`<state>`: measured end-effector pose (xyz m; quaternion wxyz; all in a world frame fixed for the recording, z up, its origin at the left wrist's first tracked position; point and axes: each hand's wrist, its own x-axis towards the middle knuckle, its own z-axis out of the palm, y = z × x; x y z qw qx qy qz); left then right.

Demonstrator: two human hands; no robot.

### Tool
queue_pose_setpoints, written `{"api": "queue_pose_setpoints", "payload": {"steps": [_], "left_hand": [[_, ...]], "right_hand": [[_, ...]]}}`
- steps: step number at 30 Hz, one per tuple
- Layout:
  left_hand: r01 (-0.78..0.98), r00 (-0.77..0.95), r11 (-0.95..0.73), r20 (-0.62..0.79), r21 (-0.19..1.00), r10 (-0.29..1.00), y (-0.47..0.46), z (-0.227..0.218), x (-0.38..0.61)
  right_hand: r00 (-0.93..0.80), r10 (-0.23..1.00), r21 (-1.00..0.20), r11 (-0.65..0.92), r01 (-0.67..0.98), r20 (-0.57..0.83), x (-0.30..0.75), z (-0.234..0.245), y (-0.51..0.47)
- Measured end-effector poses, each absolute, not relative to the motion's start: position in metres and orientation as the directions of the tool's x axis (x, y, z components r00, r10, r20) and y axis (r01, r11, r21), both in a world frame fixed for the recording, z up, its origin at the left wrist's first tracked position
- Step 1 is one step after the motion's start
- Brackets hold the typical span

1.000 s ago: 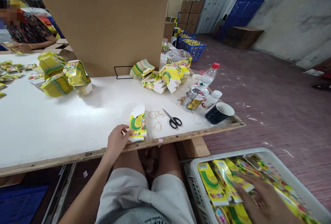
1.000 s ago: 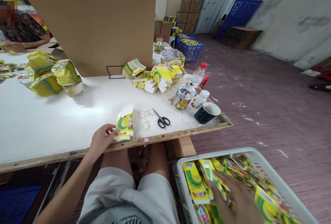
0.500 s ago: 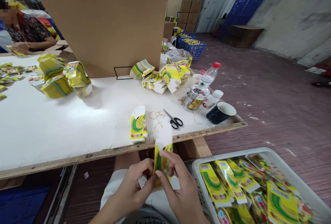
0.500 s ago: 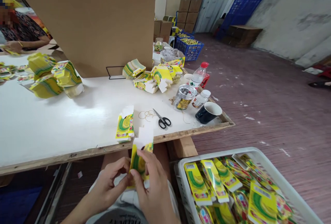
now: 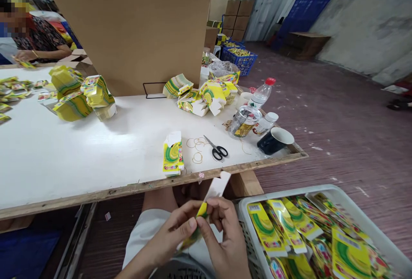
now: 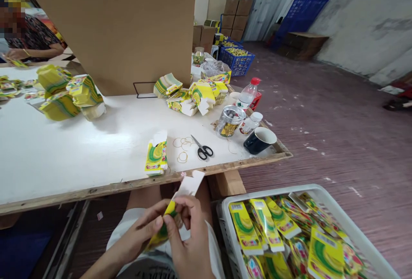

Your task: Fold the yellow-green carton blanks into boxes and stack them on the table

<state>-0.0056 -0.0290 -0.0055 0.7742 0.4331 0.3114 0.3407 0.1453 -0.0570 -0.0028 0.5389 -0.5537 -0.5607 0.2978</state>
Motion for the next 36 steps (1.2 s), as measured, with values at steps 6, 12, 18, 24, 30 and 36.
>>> {"api": "queue_pose_setpoints", "payload": {"steps": [6, 12, 18, 24, 30, 36], "left_hand": [[-0.344, 0.556, 0.473, -0.230, 0.811, 0.799, -0.027, -0.014, 0.004], [-0.239, 0.386, 0.319, -0.212, 0.917, 0.898, -0.027, -0.025, 0.010], [-0.107, 0.381, 0.172, -0.120, 0.979, 0.917, -0.019, -0.015, -0.003], [-0.176, 0.593, 0.324, -0.163, 0.930, 0.789, -0.011, -0.006, -0.017], [-0.266, 0.595, 0.427, -0.201, 0.864, 0.778, -0.012, -0.011, -0.009], [-0.159, 0.526, 0.286, -0.165, 0.945, 0.834, -0.008, -0.014, -0.011]], "right_hand": [[0.278, 0.909, -0.922, 0.217, 0.321, 0.311, 0.142, -0.010, -0.063], [0.239, 0.956, -0.918, 0.067, 0.390, 0.171, 0.151, -0.020, -0.059], [0.232, 0.972, -0.998, 0.020, 0.061, 0.033, 0.160, -0.028, -0.057], [0.028, 0.995, -0.981, 0.094, 0.172, 0.100, 0.177, -0.015, -0.050], [0.024, 0.991, -0.974, 0.122, 0.190, 0.129, 0.177, -0.013, -0.045], [0.070, 0.983, -0.966, 0.153, 0.209, 0.171, 0.181, -0.018, -0.042]]}}
